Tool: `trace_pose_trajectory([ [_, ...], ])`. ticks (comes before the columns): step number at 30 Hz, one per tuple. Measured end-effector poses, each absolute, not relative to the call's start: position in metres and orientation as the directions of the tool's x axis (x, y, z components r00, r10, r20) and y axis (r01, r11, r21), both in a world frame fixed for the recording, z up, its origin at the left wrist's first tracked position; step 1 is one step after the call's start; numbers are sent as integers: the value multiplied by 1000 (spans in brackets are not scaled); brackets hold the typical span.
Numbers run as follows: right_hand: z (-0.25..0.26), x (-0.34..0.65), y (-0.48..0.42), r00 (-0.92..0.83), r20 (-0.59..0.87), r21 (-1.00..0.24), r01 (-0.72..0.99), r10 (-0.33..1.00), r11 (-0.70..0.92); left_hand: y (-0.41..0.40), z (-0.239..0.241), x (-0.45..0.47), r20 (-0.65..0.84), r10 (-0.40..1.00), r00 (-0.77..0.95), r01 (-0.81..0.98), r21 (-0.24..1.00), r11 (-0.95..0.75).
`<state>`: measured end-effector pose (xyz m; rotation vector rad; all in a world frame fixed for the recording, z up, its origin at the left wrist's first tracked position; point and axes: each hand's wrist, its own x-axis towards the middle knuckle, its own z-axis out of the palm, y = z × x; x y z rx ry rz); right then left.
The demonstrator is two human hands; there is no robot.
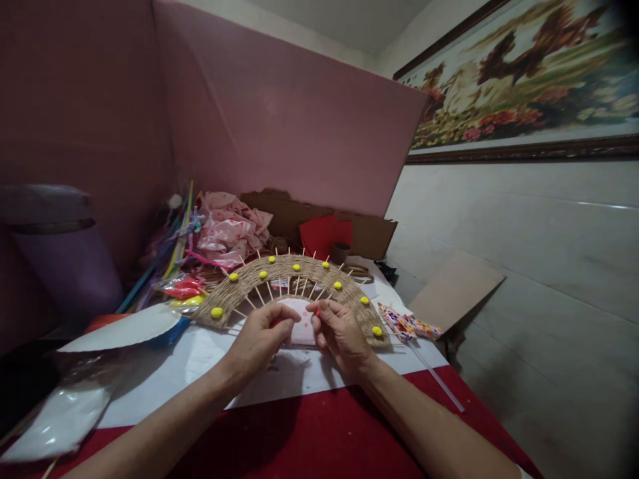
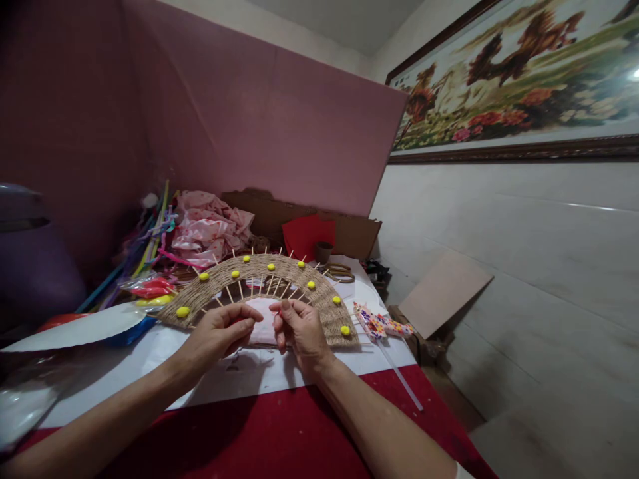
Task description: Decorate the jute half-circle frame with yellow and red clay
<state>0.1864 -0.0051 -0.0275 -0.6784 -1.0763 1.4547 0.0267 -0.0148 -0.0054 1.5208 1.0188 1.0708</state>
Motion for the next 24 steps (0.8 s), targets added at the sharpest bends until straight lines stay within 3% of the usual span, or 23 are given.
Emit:
trace_pose_trajectory([
  [6,-27,186,-6,-201,208,-884,-457,957,96,-17,-7,27,134,957,259,98,982,-164],
  [15,-24,186,-9,-225,147,-874,-485,963,20,-15,-8,27,119,956,269,104,983,-152],
  [24,-29,187,-6,-226,201,-913,-396,953,98,-16,-5,28,128,954,272,156,972,-175],
])
